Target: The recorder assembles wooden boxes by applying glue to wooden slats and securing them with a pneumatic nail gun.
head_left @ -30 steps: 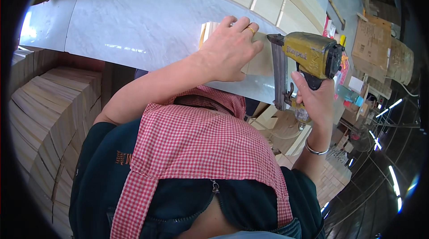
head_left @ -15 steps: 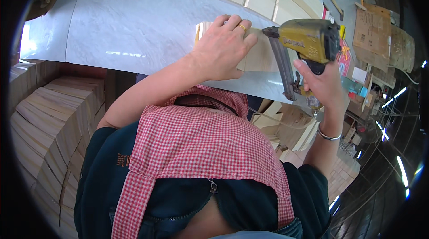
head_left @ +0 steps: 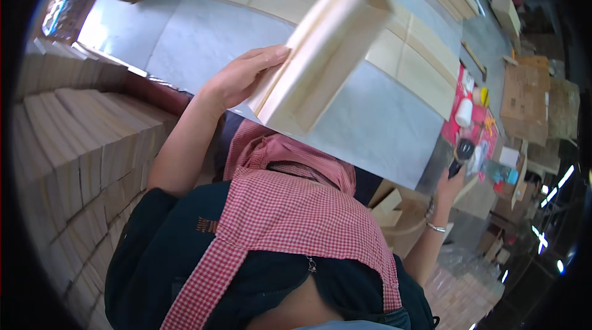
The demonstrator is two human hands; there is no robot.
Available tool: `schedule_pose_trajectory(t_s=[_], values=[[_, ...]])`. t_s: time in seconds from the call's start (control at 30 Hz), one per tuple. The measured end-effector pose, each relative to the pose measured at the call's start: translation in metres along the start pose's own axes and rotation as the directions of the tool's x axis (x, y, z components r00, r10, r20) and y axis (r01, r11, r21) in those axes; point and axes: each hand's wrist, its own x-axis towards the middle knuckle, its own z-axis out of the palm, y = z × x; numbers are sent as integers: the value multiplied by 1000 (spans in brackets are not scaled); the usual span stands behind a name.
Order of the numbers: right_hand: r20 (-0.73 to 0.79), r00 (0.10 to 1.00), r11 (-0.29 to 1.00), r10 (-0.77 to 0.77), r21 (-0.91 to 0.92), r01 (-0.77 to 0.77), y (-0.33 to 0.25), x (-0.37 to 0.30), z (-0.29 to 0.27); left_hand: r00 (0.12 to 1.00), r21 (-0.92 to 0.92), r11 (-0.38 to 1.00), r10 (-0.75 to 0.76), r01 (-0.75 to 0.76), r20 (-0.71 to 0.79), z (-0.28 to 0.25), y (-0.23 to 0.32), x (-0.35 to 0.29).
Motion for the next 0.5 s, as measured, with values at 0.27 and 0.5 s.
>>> schedule_pose_trajectory(t_s=[0.27, 0.5], values=[[-22, 986, 982, 163, -93, -165, 23, -16, 50, 613, 858, 449, 760, -251, -218, -20, -27, -48], [-212, 976, 998, 48, -31, -55, -34, 24, 70, 798, 822, -550, 556, 144, 232, 24, -77, -89]])
